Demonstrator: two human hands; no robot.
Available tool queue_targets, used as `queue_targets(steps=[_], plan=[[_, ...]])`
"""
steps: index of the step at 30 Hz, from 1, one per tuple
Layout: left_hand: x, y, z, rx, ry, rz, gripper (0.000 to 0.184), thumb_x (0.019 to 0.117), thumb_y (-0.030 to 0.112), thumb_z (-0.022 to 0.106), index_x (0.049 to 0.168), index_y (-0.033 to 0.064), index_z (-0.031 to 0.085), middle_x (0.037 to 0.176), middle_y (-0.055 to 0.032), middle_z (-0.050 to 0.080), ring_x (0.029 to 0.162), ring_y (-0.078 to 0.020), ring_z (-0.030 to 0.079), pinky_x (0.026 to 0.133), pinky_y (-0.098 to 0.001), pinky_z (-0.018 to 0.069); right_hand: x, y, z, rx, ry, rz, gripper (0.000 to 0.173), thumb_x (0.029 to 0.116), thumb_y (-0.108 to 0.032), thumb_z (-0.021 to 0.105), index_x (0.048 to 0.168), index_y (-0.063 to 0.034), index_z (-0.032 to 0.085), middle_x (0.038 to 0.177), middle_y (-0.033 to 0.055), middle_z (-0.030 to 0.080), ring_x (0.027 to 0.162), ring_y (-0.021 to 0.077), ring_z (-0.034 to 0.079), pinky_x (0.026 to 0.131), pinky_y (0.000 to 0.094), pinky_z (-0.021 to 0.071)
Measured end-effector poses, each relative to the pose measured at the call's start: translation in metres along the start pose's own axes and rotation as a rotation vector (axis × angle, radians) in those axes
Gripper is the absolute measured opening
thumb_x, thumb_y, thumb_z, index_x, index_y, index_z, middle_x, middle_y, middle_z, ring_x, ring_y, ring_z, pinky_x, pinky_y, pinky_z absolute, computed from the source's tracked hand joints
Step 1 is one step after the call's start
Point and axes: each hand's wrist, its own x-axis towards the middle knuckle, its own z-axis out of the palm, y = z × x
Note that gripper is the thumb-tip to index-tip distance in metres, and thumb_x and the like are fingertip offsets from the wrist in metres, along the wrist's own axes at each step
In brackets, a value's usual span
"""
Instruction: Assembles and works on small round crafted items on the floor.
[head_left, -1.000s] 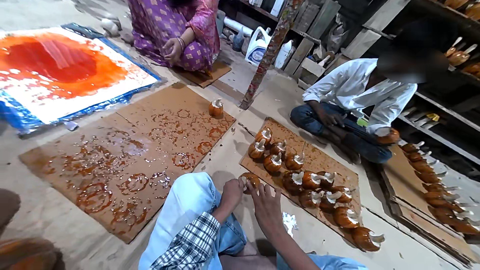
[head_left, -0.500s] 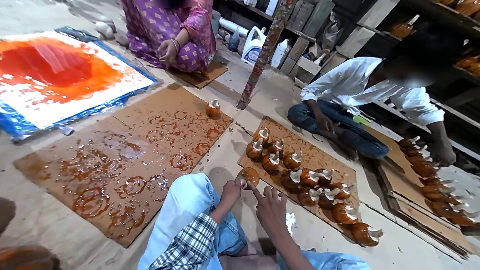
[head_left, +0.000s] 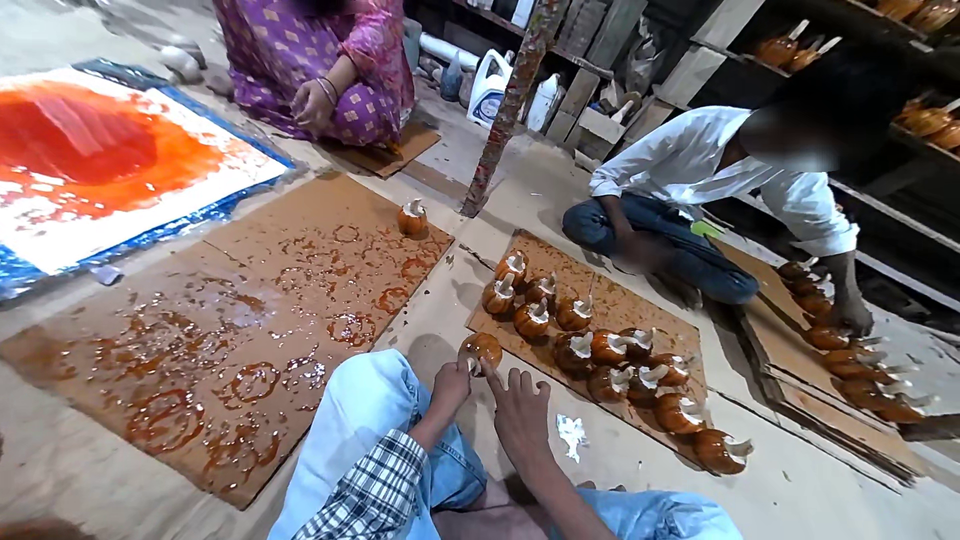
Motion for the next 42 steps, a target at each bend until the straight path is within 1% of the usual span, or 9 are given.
queue_targets(steps=[11, 15, 18, 20, 23, 26, 30, 36, 42], plan=[[-0.001, -0.003, 0.000, 0.006, -0.004, 0.006, 0.051, 0.1137, 0.035, 0.029, 0.096, -0.0014, 0.061, 0.069, -0.0048, 0.049, 0.059, -0.0158, 0.049, 0.061, -0.0329, 0.0459, 0.001, 0.022, -0.001, 0.002, 0.044, -0.179, 0.077, 0.0916, 0.006, 0.056, 0.150, -0.0431, 0.049, 0.115, 0.0148, 0.066, 0.106, 0.0367, 0.064, 0.098, 0.0695, 0.0391], [-0.005, -0.001, 0.000, -0.089, -0.031, -0.014, 0.050, 0.1140, 0.036, 0.028, 0.098, -0.0012, 0.058, 0.066, -0.0024, 0.046, 0.054, -0.0134, 0.045, 0.056, -0.0290, 0.0436, 0.010, 0.041, -0.003, 0.303, -0.265, -0.134, 0.091, 0.0878, 0.004, 0.055, 0.154, -0.0552, 0.035, 0.123, 0.0135, 0.060, 0.118, 0.0346, 0.057, 0.098, 0.0629, 0.0394], [-0.005, -0.001, 0.000, -0.126, -0.054, 0.004, 0.051, 0.1140, 0.036, 0.027, 0.098, -0.0013, 0.059, 0.063, -0.0013, 0.044, 0.052, -0.0129, 0.043, 0.055, -0.0292, 0.0422, 0.009, 0.060, 0.005, 0.888, -0.324, -0.062, 0.071, 0.0866, 0.004, 0.053, 0.143, -0.0391, 0.060, 0.127, 0.0135, 0.056, 0.121, 0.0309, 0.051, 0.100, 0.0593, 0.0405], [-0.005, -0.001, 0.000, -0.134, -0.055, 0.010, 0.051, 0.1141, 0.036, 0.027, 0.097, -0.0011, 0.058, 0.063, -0.0009, 0.043, 0.052, -0.0125, 0.043, 0.054, -0.0288, 0.0418, 0.003, 0.062, 0.015, 1.087, -0.202, 0.001, 0.057, 0.0884, 0.000, 0.053, 0.136, -0.0275, 0.068, 0.122, 0.0112, 0.058, 0.116, 0.0229, 0.053, 0.101, 0.0454, 0.0457], [-0.002, -0.001, 0.002, -0.123, -0.052, 0.008, 0.052, 0.1140, 0.036, 0.027, 0.098, -0.0013, 0.059, 0.065, -0.0022, 0.045, 0.053, -0.0136, 0.045, 0.056, -0.0296, 0.0435, 0.001, 0.050, 0.012, 0.835, -0.100, 0.062, 0.062, 0.0913, -0.007, 0.055, 0.148, -0.0322, 0.056, 0.124, 0.0133, 0.058, 0.118, 0.0283, 0.054, 0.099, 0.0525, 0.0445], [-0.002, -0.004, 0.003, -0.119, -0.077, 0.027, 0.050, 0.1141, 0.036, 0.027, 0.096, 0.0003, 0.058, 0.063, -0.0003, 0.045, 0.050, -0.0113, 0.044, 0.052, -0.0270, 0.0432, 0.004, 0.029, 0.008, 0.406, -0.100, 0.034, 0.084, 0.0834, -0.005, 0.064, 0.155, -0.0426, 0.043, 0.124, 0.0148, 0.060, 0.118, 0.0360, 0.056, 0.098, 0.0595, 0.0411], [0.002, -0.009, 0.002, -0.171, -0.098, 0.029, 0.050, 0.1141, 0.036, 0.026, 0.090, 0.0028, 0.055, 0.059, 0.0014, 0.042, 0.049, -0.0106, 0.043, 0.052, -0.0268, 0.0431, 0.000, 0.015, 0.018, 0.118, 0.169, -0.080, 0.083, 0.0824, 0.001, 0.065, 0.151, -0.0421, 0.049, 0.108, 0.0113, 0.067, 0.099, 0.0322, 0.065, 0.090, 0.0595, 0.0458], [-0.011, -0.003, 0.006, -0.602, -0.213, -0.087, 0.047, 0.1142, 0.034, 0.024, 0.089, 0.0055, 0.051, 0.050, 0.0030, 0.039, 0.041, -0.0083, 0.040, 0.045, -0.0227, 0.0410, -0.007, 0.021, 0.015, 0.085, 0.170, -0.036, 0.088, 0.0876, 0.004, 0.061, 0.153, -0.0515, 0.040, 0.109, 0.0139, 0.066, 0.100, 0.0363, 0.066, 0.091, 0.0666, 0.0432], [-0.022, -0.004, 0.009, -1.036, -0.440, -0.085, 0.049, 0.1132, 0.035, 0.020, 0.083, 0.0110, 0.049, 0.051, 0.0044, 0.042, 0.042, -0.0068, 0.043, 0.046, -0.0202, 0.0428, -0.007, 0.028, 0.022, 0.160, 0.197, 0.014, 0.088, 0.0890, 0.001, 0.060, 0.150, -0.0587, 0.039, 0.105, 0.0134, 0.064, 0.097, 0.0355, 0.064, 0.088, 0.0620, 0.0451]])
